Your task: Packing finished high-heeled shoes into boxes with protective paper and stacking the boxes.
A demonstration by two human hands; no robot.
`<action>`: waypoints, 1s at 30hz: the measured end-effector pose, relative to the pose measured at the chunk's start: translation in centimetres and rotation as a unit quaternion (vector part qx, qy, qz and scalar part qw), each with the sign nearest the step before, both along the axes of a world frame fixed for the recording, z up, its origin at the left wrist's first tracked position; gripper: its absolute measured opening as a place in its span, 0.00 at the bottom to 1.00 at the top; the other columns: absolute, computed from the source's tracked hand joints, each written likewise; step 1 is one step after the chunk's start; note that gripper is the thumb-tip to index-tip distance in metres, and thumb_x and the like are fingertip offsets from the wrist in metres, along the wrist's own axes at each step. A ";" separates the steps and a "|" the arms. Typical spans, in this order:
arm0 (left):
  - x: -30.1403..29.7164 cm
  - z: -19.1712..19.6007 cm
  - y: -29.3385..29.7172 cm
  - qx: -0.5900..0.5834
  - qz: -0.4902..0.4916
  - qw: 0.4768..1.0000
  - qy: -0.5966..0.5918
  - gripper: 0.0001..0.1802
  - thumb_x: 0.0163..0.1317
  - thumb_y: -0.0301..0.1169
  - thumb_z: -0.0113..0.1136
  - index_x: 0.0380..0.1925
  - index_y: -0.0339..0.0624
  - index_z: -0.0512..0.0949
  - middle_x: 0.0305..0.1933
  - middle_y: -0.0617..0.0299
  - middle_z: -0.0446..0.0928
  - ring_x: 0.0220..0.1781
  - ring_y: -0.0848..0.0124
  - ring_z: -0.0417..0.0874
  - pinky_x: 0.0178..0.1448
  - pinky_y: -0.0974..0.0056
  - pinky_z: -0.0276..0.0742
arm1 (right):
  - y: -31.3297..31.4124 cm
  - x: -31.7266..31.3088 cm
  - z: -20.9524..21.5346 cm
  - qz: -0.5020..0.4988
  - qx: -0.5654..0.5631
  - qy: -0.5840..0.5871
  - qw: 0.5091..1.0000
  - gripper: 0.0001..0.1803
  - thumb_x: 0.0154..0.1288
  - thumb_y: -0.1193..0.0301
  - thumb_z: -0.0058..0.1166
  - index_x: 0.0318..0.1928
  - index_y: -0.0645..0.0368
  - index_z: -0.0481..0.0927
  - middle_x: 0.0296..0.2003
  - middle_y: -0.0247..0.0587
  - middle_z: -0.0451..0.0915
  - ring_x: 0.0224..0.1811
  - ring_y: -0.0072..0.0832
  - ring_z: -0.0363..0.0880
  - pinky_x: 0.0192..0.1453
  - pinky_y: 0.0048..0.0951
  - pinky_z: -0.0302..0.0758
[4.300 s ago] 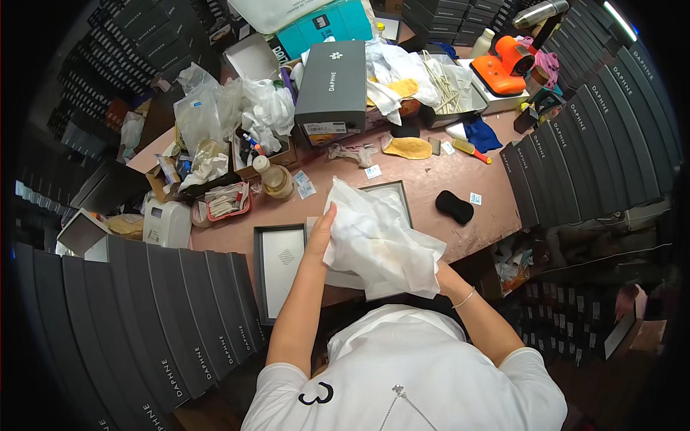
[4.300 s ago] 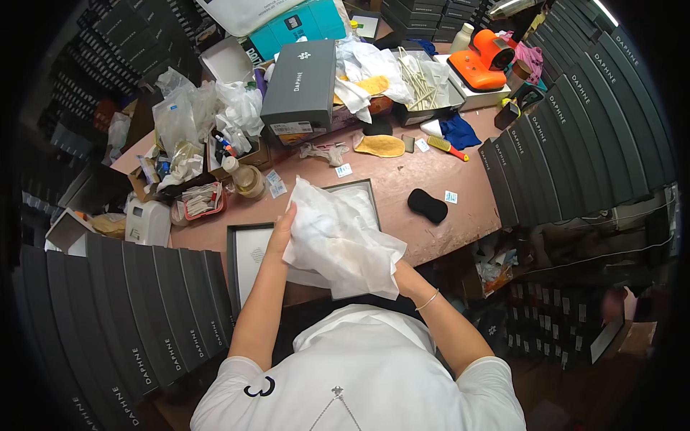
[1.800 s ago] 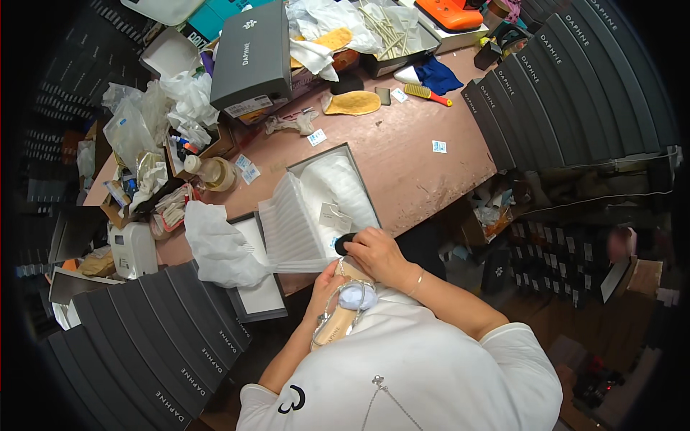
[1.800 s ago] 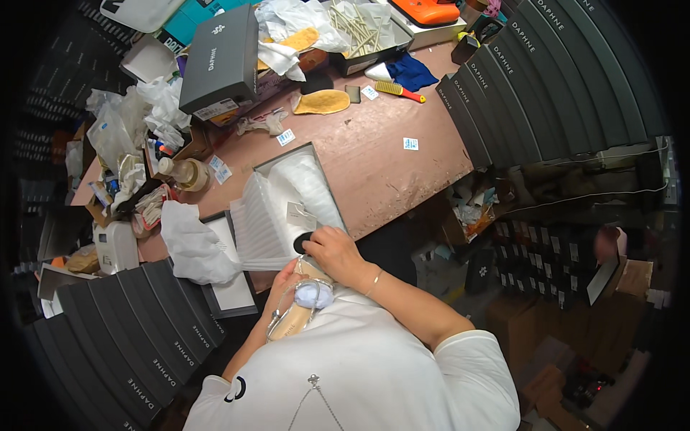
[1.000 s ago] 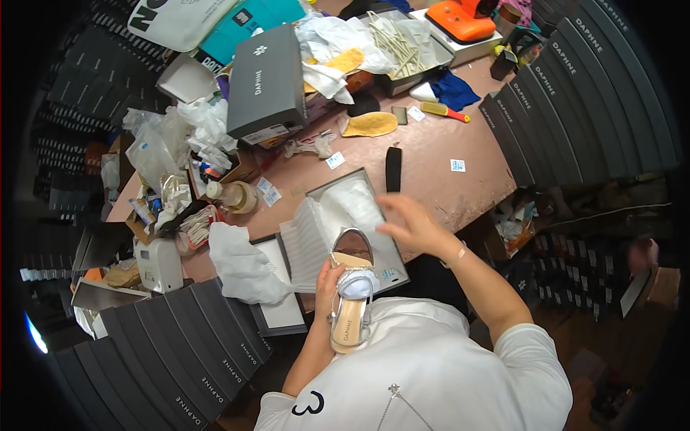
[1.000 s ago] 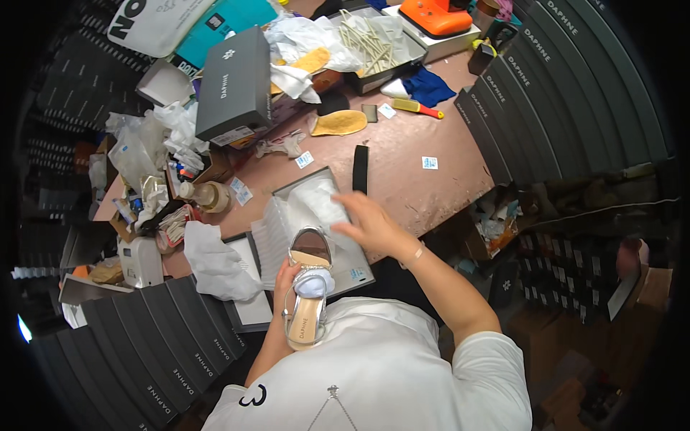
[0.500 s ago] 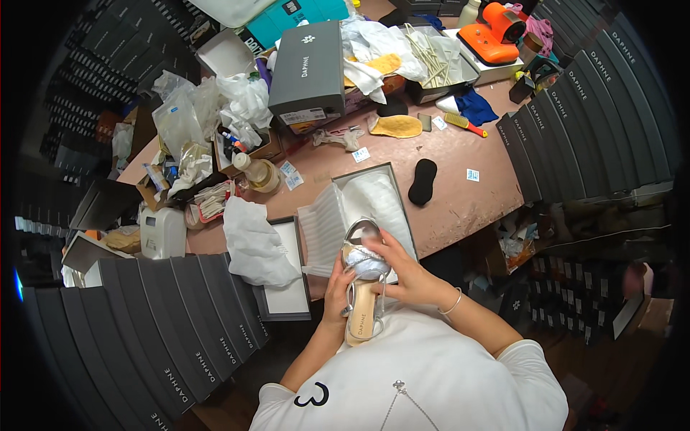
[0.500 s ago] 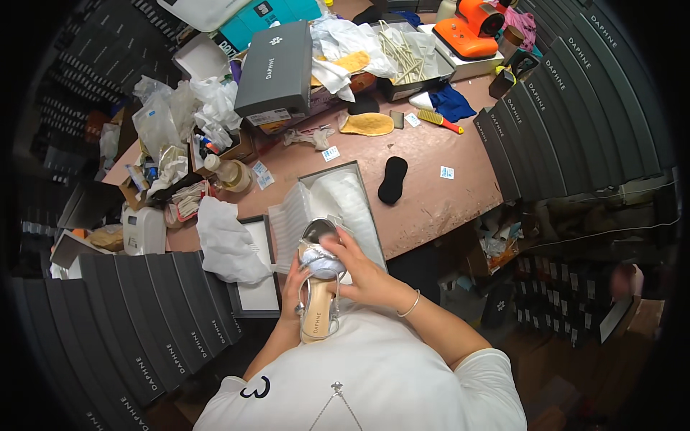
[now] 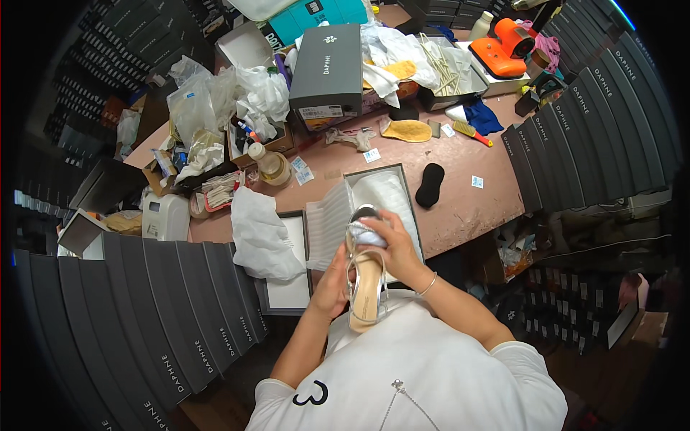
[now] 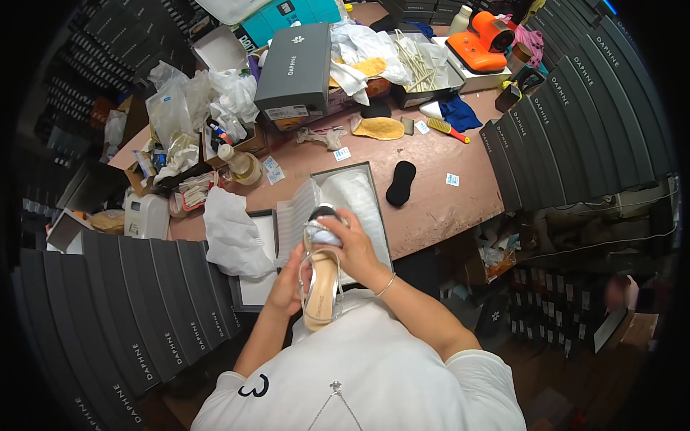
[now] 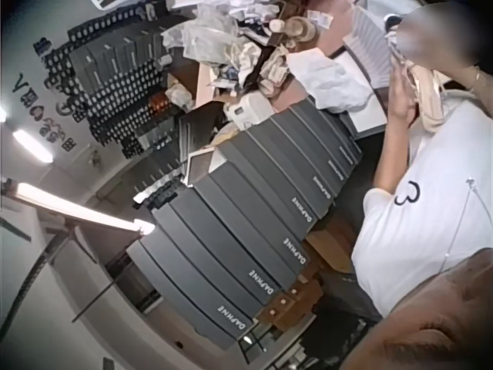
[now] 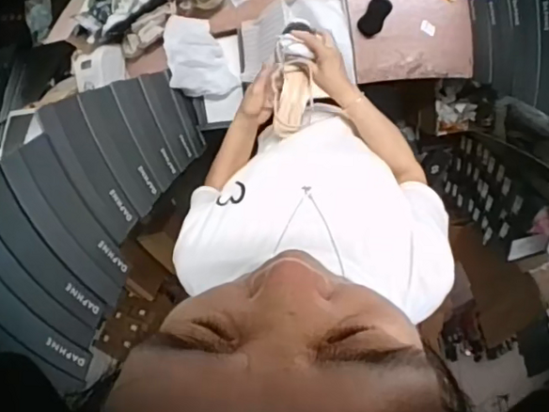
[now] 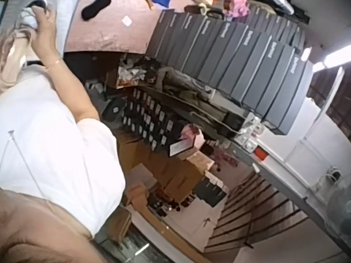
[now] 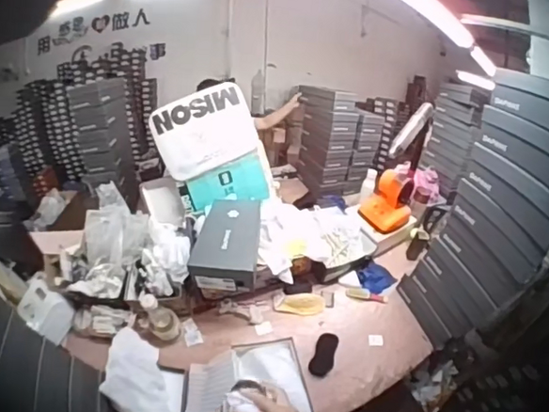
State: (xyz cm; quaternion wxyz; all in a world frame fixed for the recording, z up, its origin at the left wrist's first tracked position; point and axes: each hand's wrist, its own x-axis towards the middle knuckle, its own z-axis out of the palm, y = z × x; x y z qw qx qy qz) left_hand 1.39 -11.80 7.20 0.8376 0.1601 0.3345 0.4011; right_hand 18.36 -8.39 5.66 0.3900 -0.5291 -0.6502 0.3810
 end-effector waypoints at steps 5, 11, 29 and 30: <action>1.1 -1.8 -0.8 0.003 0.027 0.999 0.047 0.27 0.72 0.43 0.45 0.66 0.44 0.57 0.52 0.57 0.74 0.47 0.67 0.80 0.43 0.65 0.80 | 3.0 0.7 3.3 0.050 -0.055 -0.082 0.994 0.33 0.54 0.72 0.65 0.62 0.54 0.69 0.59 0.52 0.65 0.56 0.41 0.73 0.53 0.35 0.75; 0.0 -1.6 1.4 -0.095 0.037 0.986 -0.134 0.20 0.69 0.45 0.51 0.51 0.41 0.72 0.34 0.59 0.74 0.28 0.76 0.77 0.23 0.74 0.74 | 1.3 3.0 4.3 0.071 -0.104 0.115 0.985 0.25 0.60 0.73 0.60 0.57 0.61 0.72 0.51 0.40 0.74 0.48 0.26 0.75 0.49 0.27 0.74; 1.0 -1.6 0.4 -0.100 0.025 0.983 -0.154 0.26 0.70 0.48 0.46 0.51 0.33 0.71 0.36 0.55 0.76 0.32 0.66 0.81 0.45 0.59 0.79 | -3.3 1.9 7.0 0.199 -0.086 0.090 0.972 0.12 0.59 0.75 0.62 0.42 0.66 0.78 0.40 0.39 0.82 0.33 0.23 0.80 0.41 0.21 0.78; 1.0 -1.4 0.5 -0.089 0.044 0.989 -0.105 0.26 0.70 0.48 0.45 0.53 0.34 0.70 0.39 0.55 0.77 0.35 0.65 0.81 0.46 0.59 0.79 | -3.2 2.1 7.0 0.191 -0.084 0.085 0.974 0.11 0.60 0.76 0.61 0.42 0.66 0.77 0.38 0.38 0.82 0.33 0.22 0.80 0.40 0.21 0.78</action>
